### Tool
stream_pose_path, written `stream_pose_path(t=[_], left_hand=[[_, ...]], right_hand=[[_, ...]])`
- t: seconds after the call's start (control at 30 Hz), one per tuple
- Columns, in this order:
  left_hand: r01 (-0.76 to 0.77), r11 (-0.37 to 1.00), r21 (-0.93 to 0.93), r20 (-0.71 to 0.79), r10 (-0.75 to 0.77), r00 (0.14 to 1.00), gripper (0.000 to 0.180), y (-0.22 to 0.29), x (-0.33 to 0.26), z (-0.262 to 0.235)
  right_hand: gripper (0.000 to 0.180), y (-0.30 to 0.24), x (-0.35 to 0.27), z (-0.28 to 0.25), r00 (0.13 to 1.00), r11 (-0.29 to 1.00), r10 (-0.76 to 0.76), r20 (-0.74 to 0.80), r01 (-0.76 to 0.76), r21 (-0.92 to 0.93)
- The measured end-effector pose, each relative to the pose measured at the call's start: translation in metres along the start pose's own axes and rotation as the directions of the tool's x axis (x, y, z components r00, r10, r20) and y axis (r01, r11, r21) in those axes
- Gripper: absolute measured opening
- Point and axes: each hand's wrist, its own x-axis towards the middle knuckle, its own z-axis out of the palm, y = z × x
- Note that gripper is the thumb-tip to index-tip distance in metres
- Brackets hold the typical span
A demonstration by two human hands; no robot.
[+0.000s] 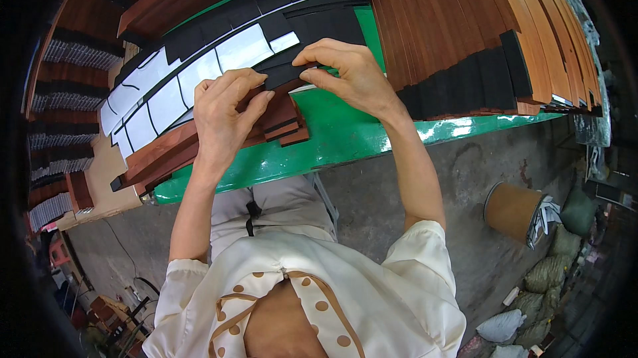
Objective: Applying black adhesive padding strips to the ends of wooden furniture slats.
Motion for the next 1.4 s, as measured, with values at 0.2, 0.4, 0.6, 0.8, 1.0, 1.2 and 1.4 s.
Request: stream_pose_path(t=[0.2,0.4,0.6,0.8,1.0,1.2,1.4], left_hand=[[-0.006,1.000,0.002,-0.005,0.006,1.000,0.019,0.001,0.001,0.000],[-0.019,1.000,0.001,-0.019,0.019,1.000,0.019,-0.001,0.000,0.002],[-0.007,1.000,-0.006,-0.009,0.007,1.000,0.020,-0.001,0.000,0.001],[-0.017,1.000,-0.007,-0.012,0.017,1.000,0.019,-0.001,0.000,0.001],[-0.009,1.000,-0.006,-0.005,0.009,1.000,0.019,-0.001,0.000,0.001],[-0.008,1.000,-0.004,-0.005,0.008,1.000,0.019,0.000,0.001,0.001],[-0.003,0.999,0.051,0.013,0.002,1.000,0.024,0.003,0.000,0.000]], right_hand=[[0.020,0.000,-0.002,0.001,0.999,0.999,-0.024,-0.023,0.023,-0.025],[0.022,0.000,-0.001,0.000,0.993,0.987,-0.111,-0.049,0.105,-0.119],[0.021,-0.004,0.001,-0.002,0.989,0.980,-0.141,-0.051,0.132,-0.148],[0.021,-0.004,-0.001,-0.001,0.991,0.983,-0.122,-0.059,0.112,-0.145],[0.020,0.001,-0.002,0.000,0.988,0.984,-0.141,-0.070,0.132,-0.119],[0.020,0.005,-0.003,0.000,0.986,0.985,-0.148,-0.078,0.140,-0.097],[0.024,0.011,-0.010,0.011,0.994,0.999,0.002,-0.109,0.004,0.054]])
